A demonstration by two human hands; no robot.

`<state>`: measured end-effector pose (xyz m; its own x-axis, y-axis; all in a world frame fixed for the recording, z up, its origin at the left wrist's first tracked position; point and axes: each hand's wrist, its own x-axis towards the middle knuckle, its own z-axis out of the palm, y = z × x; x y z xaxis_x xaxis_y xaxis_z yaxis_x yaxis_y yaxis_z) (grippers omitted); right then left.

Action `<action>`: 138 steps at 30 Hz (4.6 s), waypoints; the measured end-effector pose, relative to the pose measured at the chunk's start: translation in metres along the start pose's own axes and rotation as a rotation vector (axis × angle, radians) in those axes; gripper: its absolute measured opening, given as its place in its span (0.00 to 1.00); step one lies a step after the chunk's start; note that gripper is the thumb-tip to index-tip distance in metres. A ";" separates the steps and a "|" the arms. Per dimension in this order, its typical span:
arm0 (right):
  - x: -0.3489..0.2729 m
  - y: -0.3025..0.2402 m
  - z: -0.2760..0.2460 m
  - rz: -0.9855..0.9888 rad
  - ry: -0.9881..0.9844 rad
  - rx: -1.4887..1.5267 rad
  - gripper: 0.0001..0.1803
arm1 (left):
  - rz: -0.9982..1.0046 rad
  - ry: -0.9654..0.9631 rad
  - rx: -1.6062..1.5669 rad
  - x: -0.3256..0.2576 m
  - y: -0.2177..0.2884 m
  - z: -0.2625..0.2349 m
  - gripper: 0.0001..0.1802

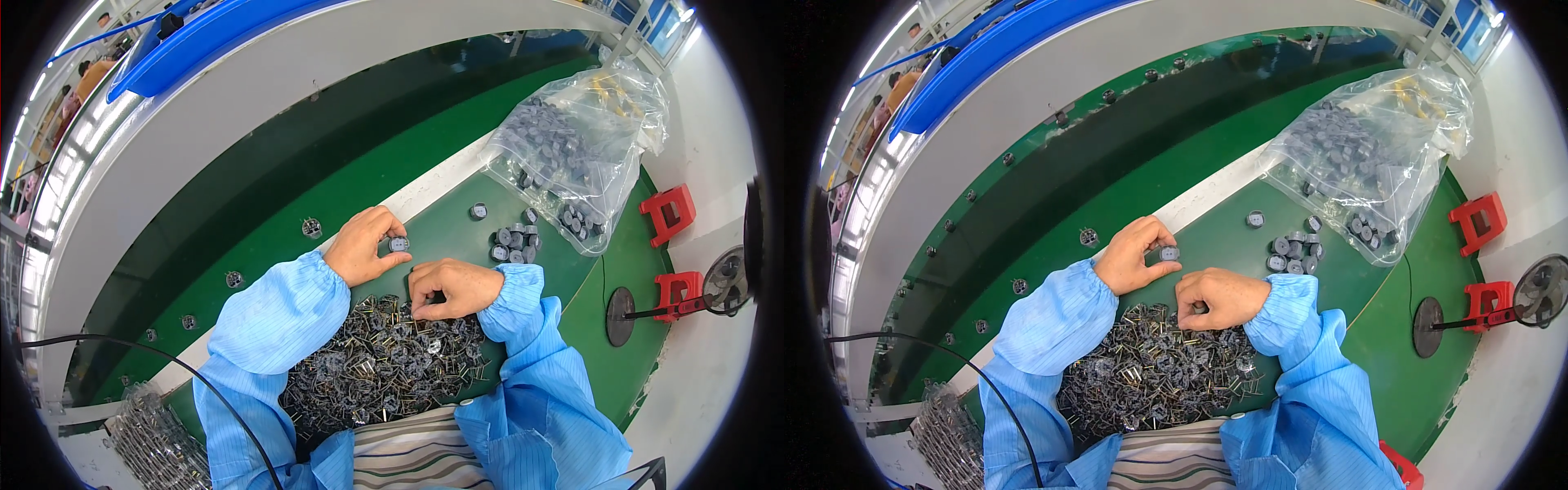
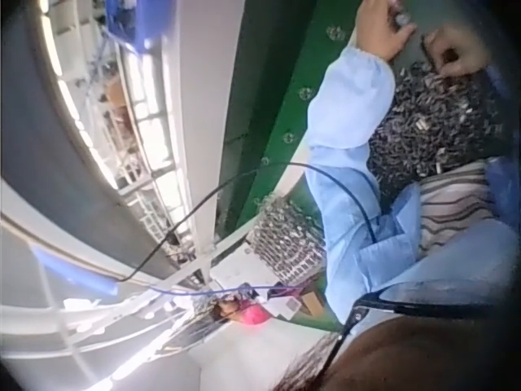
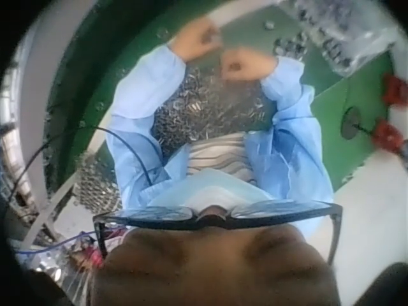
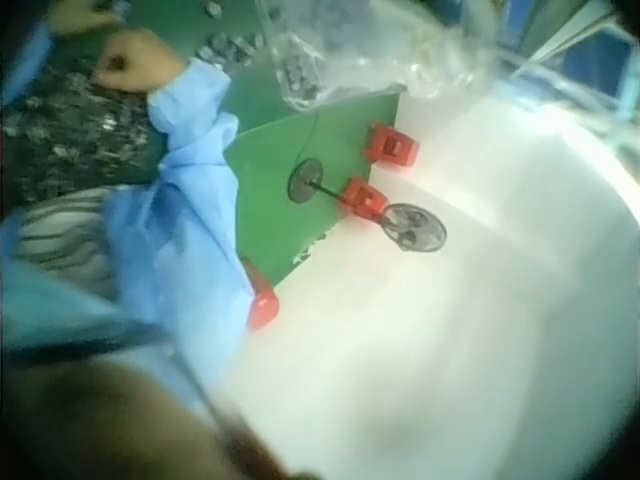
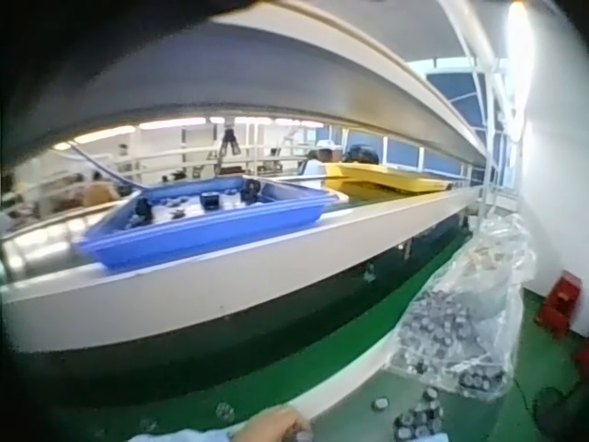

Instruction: The person assembles small plastic housings and metal springs by hand at a factory workstation, taking components from plastic trays and fitting them together.

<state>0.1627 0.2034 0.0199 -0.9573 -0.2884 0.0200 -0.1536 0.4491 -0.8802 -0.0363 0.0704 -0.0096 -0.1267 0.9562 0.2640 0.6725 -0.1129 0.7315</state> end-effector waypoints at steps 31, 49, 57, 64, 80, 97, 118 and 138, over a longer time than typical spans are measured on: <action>0.008 0.022 -0.009 0.117 0.846 -0.544 0.09 | 0.041 0.013 0.034 0.000 -0.002 0.001 0.25; 0.007 0.028 -0.007 0.216 0.862 -0.586 0.08 | 0.050 -0.055 0.048 0.001 0.003 -0.003 0.26; 0.021 0.020 0.007 0.123 0.838 -0.310 0.07 | -0.008 -0.077 0.028 -0.001 -0.005 -0.002 0.24; 0.024 0.022 0.007 0.071 0.820 -0.523 0.09 | 0.108 0.034 0.059 0.000 -0.007 0.003 0.23; 0.013 0.008 -0.011 0.178 1.034 -1.022 0.15 | -0.124 0.215 -0.078 0.001 -0.014 -0.007 0.20; 0.015 -0.011 0.010 0.016 0.610 -0.517 0.12 | 0.018 0.105 0.211 -0.003 0.012 -0.005 0.24; 0.009 0.004 0.000 0.249 0.795 -0.880 0.07 | 0.011 -0.028 0.088 -0.006 -0.001 0.001 0.28; 0.038 0.004 0.010 0.040 0.876 -0.991 0.09 | 0.000 0.138 0.098 -0.005 0.002 0.011 0.24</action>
<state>0.1281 0.1855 0.0119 -0.7483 0.2092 0.6296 0.1235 0.9763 -0.1776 -0.0264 0.0687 -0.0164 -0.2207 0.9093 0.3529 0.7394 -0.0800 0.6685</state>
